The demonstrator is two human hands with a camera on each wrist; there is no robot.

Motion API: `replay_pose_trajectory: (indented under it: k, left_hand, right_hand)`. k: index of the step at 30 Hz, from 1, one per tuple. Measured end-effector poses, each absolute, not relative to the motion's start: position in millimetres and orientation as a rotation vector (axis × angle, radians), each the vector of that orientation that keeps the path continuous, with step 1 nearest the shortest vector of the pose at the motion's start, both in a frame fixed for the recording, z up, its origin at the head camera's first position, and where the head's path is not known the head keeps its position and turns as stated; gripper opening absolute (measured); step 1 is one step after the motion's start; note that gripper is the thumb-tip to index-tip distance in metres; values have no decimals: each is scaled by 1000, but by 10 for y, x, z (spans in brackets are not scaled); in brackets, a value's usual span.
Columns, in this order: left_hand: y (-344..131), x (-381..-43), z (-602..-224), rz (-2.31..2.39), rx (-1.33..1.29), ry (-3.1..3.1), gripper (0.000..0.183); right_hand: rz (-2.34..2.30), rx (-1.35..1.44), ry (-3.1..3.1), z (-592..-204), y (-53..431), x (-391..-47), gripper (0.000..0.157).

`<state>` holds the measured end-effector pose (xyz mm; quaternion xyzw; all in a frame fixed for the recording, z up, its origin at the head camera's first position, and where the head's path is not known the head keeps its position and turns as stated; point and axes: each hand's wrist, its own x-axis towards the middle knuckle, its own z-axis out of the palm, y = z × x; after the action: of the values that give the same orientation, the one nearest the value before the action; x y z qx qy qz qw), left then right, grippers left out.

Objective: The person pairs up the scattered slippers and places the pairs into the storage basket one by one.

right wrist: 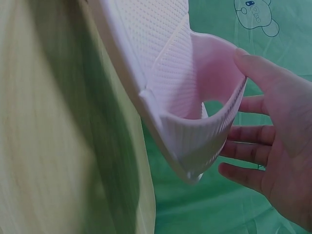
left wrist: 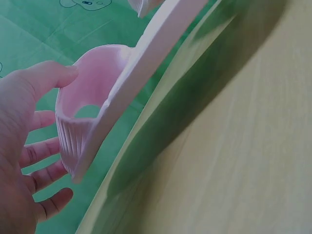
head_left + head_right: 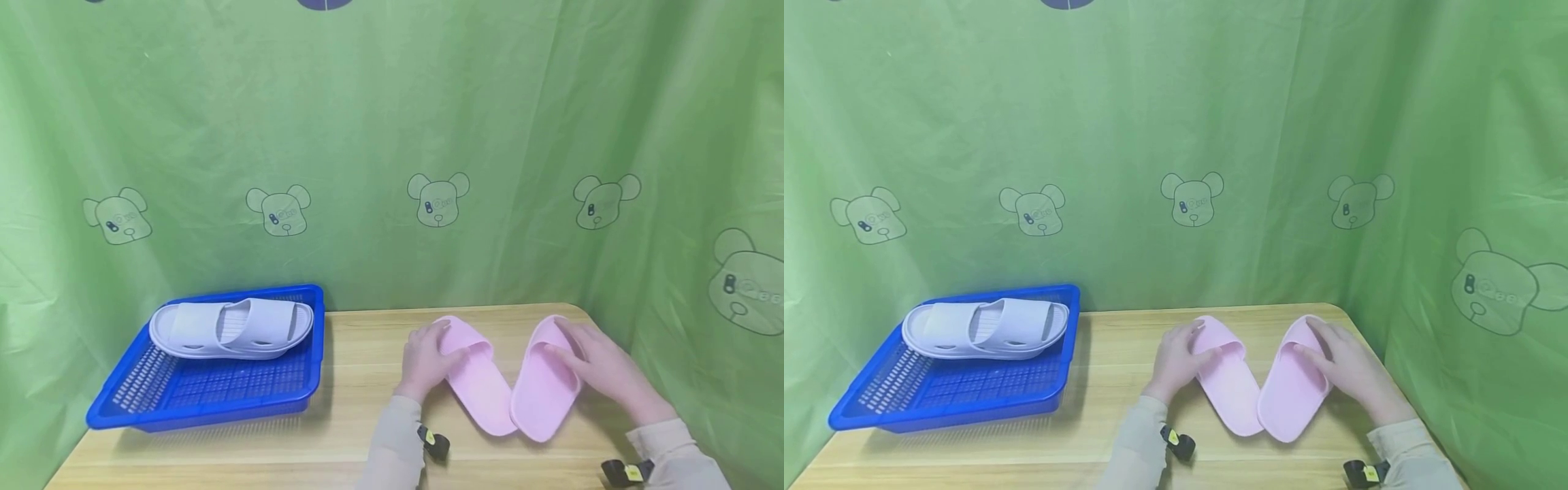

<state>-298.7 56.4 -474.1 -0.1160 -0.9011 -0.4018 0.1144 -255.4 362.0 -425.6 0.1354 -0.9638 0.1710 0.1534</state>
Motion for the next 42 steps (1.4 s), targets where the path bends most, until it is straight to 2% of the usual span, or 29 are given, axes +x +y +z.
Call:
replay_pose_trajectory:
  k: [20,42]
  left_hand:
    - [477,-3047,-4754,-1290,-172,-2539,64]
    - [394,-3068,-4723,-1385,28,-2451,66]
  right_hand:
    - [562,240,-2695,-4179,3628,-2514,69]
    - [627,-25,-2675,-4117,3576,-2502,83]
